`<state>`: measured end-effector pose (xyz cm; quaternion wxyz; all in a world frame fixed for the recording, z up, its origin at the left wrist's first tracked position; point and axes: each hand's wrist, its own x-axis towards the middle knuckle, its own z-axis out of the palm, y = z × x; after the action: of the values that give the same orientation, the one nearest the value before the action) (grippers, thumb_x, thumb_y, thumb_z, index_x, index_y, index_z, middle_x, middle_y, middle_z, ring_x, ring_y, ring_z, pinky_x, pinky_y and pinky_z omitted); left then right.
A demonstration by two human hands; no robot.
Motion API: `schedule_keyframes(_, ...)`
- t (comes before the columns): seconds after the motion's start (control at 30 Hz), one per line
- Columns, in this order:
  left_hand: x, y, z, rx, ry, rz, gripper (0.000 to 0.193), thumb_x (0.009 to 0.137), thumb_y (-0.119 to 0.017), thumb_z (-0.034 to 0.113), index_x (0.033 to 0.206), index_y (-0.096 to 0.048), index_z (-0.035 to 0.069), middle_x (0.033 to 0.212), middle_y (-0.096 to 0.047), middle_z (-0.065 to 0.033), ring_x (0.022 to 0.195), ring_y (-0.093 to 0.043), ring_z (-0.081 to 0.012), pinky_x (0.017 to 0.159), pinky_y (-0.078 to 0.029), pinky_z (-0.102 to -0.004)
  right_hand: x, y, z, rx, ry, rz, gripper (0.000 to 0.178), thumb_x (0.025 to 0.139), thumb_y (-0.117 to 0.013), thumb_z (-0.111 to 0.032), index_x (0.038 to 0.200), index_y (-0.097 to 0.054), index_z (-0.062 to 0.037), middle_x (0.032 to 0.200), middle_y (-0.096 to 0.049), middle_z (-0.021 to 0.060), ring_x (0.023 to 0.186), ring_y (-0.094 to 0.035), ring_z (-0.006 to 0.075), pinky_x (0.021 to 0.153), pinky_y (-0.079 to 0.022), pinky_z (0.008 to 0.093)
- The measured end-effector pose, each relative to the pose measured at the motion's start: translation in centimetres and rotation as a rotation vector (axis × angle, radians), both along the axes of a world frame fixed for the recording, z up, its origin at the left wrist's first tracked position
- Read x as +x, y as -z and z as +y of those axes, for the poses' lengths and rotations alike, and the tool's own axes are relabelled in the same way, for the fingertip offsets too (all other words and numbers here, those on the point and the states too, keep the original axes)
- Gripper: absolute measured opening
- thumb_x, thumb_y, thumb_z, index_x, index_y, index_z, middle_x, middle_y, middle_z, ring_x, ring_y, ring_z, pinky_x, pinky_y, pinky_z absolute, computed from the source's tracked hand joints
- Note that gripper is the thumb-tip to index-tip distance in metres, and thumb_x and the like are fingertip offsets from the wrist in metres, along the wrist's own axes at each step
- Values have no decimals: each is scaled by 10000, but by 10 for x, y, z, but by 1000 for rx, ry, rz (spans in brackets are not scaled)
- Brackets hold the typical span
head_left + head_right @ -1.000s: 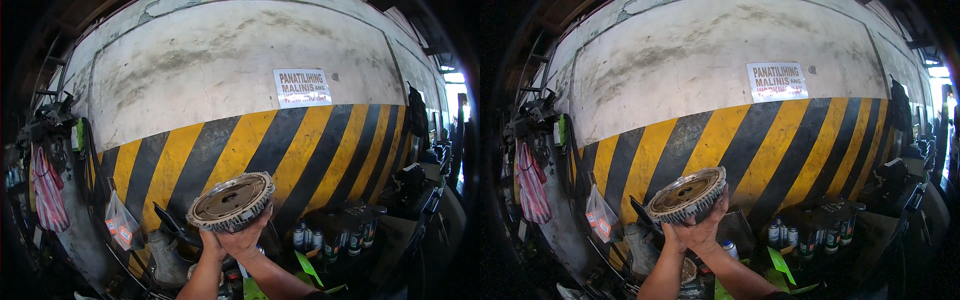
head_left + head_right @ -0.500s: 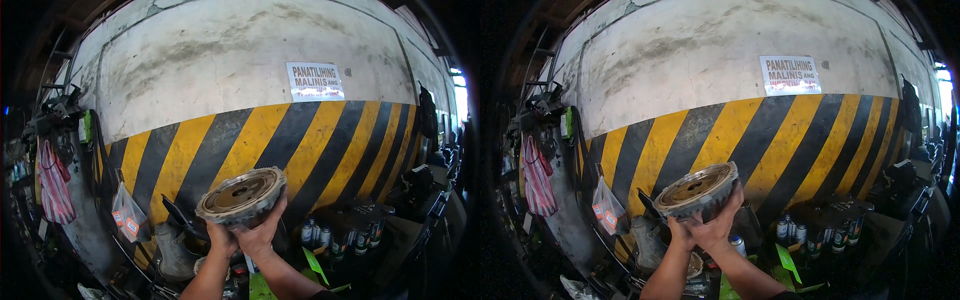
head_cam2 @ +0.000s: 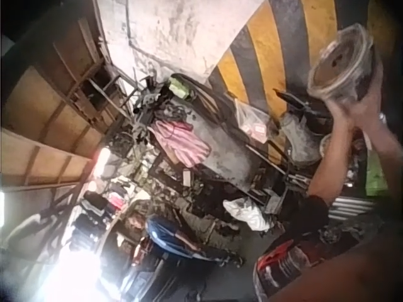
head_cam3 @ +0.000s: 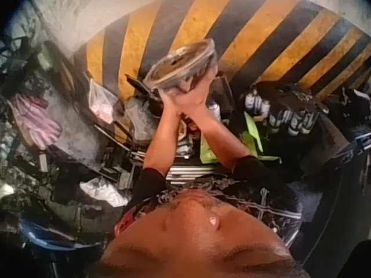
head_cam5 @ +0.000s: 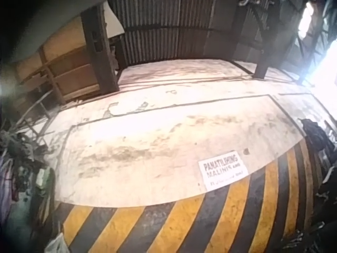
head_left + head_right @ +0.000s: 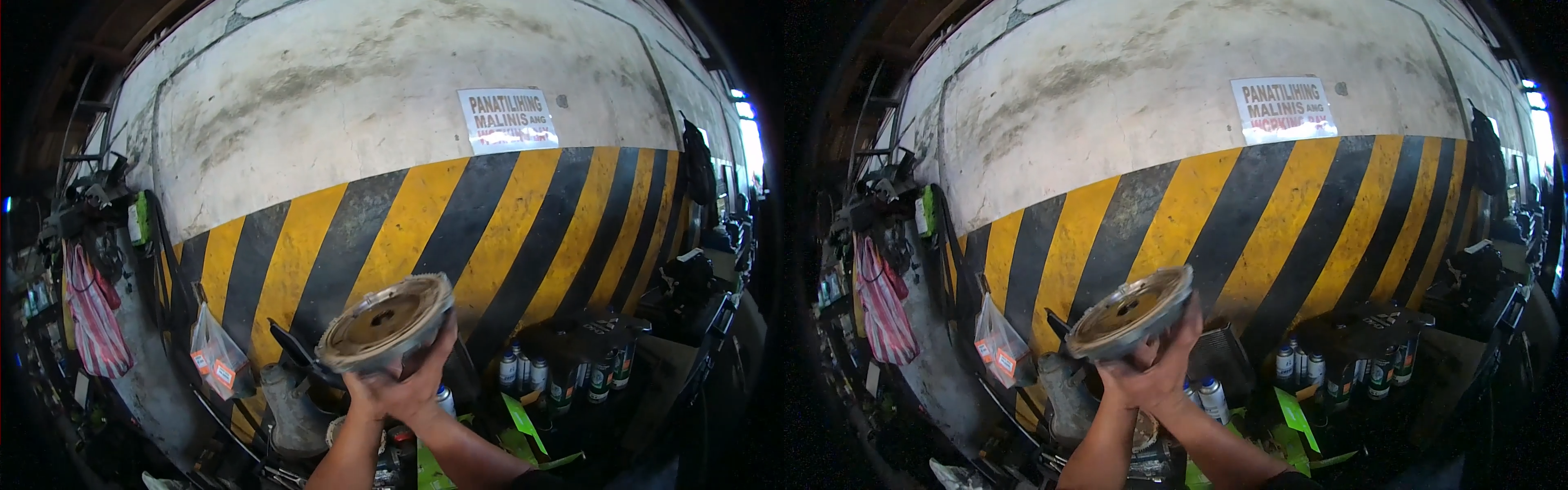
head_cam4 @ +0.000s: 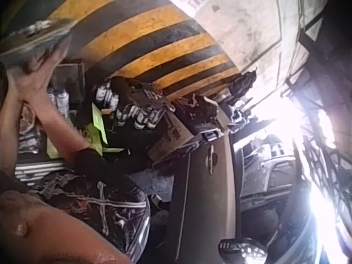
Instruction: Inspecting and cleaning automotive components, including flywheels and fan clutches.
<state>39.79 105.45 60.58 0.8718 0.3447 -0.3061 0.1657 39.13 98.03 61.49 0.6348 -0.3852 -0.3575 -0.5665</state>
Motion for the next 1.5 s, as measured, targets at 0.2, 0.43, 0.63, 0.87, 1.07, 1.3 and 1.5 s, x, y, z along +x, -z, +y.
schedule_keyframes(0.2,-2,5,-15,58,-264,-54,598,1011,-435,495,1457,-387,100,1464,-461,-78,1355,-413,-232,1149,-274,-413,34,17,-18,246,-1245,135,1002,790,-824,-396,1532,-198,-147,1428,-428,75,1301,-457,259,1094,-379,476)
schedule_keyframes(0.43,0,4,-17,93,-336,-41,556,1038,-437,406,1479,-333,83,1466,-439,-88,1361,-405,-217,1146,-283,-405,42,19,-23,239,-1455,144,852,796,-809,-413,1484,-364,-184,1445,-462,43,1331,-448,279,1085,-398,484)
schedule_keyframes(0.63,8,8,-19,257,-572,-159,503,1041,-493,332,1438,-330,69,1381,-445,-86,1269,-435,-190,1085,-347,-354,27,4,-31,268,-1398,169,910,754,-752,-629,1452,-409,-158,1433,-471,95,1324,-453,340,1063,-402,582)
schedule_keyframes(0.87,-17,1,-24,251,-542,-120,598,998,-585,349,1413,-295,30,1392,-433,-138,1278,-436,-212,1085,-341,-378,22,5,-36,260,-1449,206,908,761,-732,-647,1462,-395,-179,1457,-446,115,1344,-431,367,1056,-403,620)
schedule_keyframes(1.07,-14,21,30,470,-699,-106,601,1002,-523,454,1423,-369,54,1451,-444,-141,1329,-449,-241,1064,-379,-420,26,5,-42,312,-1385,277,900,792,-637,-720,1491,-383,-213,1517,-404,97,1399,-354,374,1107,-283,654)
schedule_keyframes(1.3,-61,161,218,-29,-700,543,614,1006,-454,530,1340,-483,16,1324,-568,-138,1179,-548,-266,1012,-431,-432,29,21,-87,275,-1172,175,959,712,-848,-463,1480,-377,-135,1490,-338,239,1432,-246,462,1134,-172,745)
schedule_keyframes(1.5,-91,343,245,-495,-458,969,499,1023,-420,498,1153,-551,34,1075,-639,-135,962,-611,-309,929,-498,-472,28,37,-106,282,-1046,217,1006,766,-806,-446,1537,-256,-104,1548,-238,274,1463,-141,492,1154,-97,738)
